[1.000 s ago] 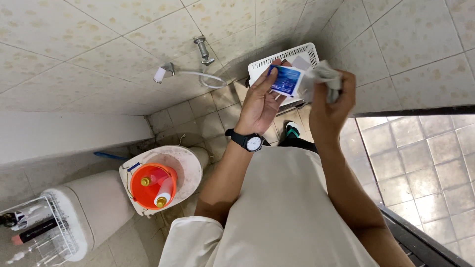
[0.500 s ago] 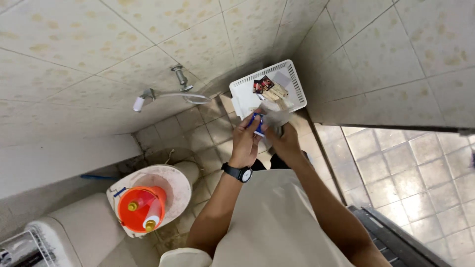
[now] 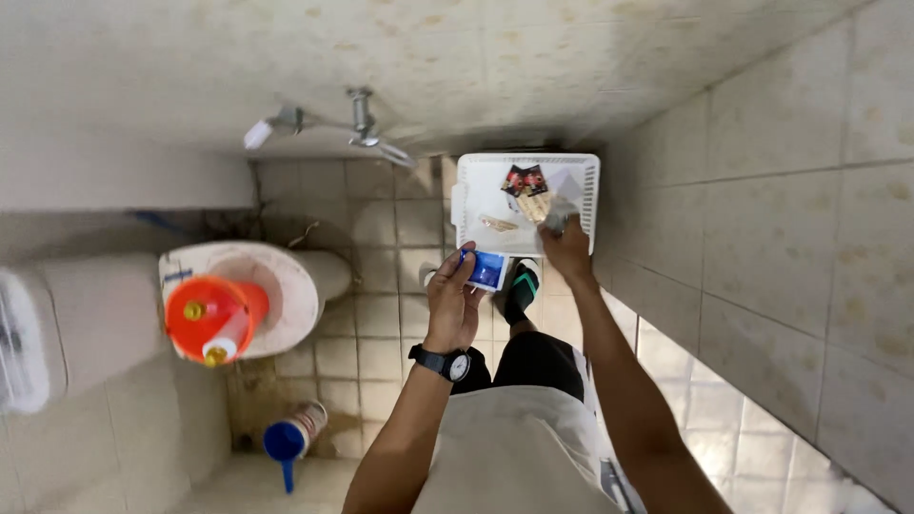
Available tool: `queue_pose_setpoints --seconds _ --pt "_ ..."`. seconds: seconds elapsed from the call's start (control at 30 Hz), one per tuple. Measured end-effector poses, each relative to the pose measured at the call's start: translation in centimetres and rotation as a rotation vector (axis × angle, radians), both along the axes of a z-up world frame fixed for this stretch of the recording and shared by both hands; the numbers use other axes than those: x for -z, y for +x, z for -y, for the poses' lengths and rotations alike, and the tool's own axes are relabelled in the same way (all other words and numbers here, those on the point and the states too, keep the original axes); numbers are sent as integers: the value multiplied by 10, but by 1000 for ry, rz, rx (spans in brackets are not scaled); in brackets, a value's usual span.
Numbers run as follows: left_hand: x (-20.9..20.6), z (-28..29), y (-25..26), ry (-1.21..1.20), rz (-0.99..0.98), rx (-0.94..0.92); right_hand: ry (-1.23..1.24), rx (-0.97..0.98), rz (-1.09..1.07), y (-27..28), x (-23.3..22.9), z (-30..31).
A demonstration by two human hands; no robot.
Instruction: The person is taking small packets or sachets from a white basket and organizing them into a multi-tiered shelf unit mounted above the toilet.
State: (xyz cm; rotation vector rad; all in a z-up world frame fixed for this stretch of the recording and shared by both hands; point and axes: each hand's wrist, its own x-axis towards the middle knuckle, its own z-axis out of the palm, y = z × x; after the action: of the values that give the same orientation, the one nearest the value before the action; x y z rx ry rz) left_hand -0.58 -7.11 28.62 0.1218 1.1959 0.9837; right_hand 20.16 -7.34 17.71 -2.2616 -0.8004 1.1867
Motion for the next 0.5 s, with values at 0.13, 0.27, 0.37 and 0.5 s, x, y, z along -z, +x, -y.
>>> queue_pose_setpoints --seconds 0.13,0.27,0.37,0.5 --pt "-52 7 -22 45 -19 -110 112 -131 -70 -29 -43 -4" --pt "-86 32 -70 136 -26 -227 525 -166 -347 -109 -133 19" --pt "-106 55 -124 199 -43 -309 612 -277 -585 -183 -187 45" --pt "-98 106 -216 261 -56 -394 619 -401 -639 -270 -166 81"
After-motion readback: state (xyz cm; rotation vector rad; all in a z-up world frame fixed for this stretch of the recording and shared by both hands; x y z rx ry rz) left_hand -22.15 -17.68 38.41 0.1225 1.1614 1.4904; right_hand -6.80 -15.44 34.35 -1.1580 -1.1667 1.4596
